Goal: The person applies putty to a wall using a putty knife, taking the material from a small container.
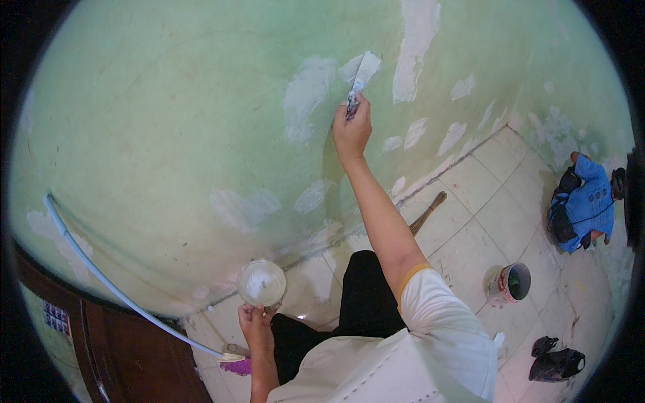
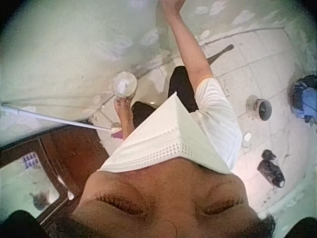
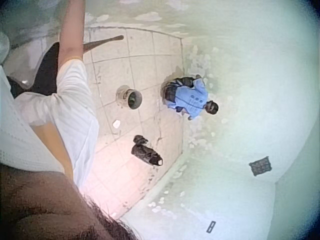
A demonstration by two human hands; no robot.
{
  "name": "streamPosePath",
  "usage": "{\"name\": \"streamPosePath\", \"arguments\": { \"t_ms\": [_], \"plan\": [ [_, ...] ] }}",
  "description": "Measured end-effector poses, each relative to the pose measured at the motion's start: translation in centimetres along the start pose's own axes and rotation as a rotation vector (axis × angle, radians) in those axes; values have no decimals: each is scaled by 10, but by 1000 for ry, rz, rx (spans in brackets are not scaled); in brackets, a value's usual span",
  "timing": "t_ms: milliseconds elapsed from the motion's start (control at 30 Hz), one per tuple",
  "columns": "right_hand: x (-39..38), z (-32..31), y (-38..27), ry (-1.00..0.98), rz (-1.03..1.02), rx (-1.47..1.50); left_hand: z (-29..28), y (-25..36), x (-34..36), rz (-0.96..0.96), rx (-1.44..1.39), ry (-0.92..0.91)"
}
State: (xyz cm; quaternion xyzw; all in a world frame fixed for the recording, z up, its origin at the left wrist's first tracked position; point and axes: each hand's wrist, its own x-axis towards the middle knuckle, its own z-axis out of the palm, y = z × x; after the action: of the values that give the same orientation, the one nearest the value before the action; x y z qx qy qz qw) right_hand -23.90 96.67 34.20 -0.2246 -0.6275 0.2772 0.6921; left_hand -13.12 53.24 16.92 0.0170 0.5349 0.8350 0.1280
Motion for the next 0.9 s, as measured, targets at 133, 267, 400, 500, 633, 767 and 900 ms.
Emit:
{"name": "streamPosePath", "arguments": {
  "t_ms": [133,267,400,500,633,767,900],
  "plan": [
    [-46,1,-6,-169,91,-12,1,-1,3,-8,-16,-4],
    [-86,-16,-17,-256,136,96,3,-1,5,2,-28,-23],
    [-28,-18,-15,-124,113,96,5,1,4,48,-14,-52],
    [5,-7,-12,-35,65,74,4,1,5,12,-18,-8],
    [-37,1,-17,-143,17,-5,3,-5,8,-6,-28,-8],
    [-85,-9,-22,-194,-5,84,1,-10,11,-19,-24,-26],
    [-41,-15,-6,-63,27,49,-1,-9,10,-5,-29,-41]
  ]
}}
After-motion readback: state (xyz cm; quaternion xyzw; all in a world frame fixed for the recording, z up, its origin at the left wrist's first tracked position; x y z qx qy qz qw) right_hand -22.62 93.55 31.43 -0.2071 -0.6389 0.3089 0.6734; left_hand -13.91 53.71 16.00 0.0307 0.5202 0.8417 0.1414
